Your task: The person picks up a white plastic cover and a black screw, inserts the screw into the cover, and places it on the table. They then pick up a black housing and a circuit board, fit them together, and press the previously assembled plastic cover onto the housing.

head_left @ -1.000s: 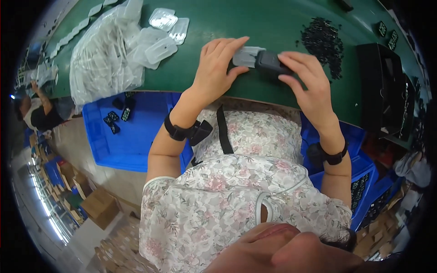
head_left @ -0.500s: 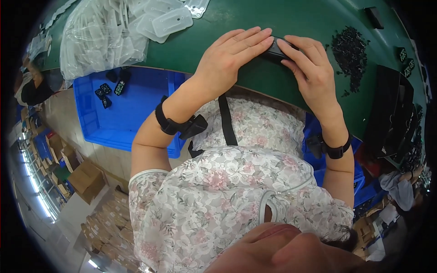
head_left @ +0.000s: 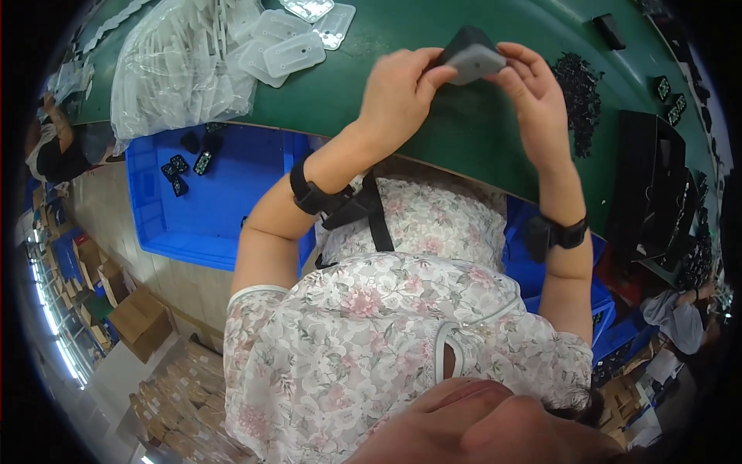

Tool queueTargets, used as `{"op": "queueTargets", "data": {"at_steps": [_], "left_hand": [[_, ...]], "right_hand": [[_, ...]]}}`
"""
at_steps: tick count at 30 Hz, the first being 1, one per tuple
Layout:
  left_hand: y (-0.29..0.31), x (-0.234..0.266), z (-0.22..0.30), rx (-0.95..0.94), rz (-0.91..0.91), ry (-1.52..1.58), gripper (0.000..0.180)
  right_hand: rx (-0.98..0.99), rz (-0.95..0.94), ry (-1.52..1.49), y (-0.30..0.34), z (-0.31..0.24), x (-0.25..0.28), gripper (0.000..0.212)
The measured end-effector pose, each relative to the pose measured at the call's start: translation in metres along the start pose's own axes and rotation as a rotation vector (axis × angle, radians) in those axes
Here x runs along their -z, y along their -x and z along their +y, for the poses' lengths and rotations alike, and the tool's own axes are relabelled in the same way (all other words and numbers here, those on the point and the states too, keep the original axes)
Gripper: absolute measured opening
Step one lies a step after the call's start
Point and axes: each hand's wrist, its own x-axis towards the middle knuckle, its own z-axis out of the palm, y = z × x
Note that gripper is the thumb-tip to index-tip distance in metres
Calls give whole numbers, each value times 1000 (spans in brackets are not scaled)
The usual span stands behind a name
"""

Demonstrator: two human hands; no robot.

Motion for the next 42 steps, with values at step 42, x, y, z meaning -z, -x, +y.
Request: {"op": "queueTargets", "data": {"at_steps": [42], "left_hand": [[-52, 44, -27, 418, -121, 450, 36]], "right_hand": [[298, 31, 1327, 4, -26, 104, 17]]}}
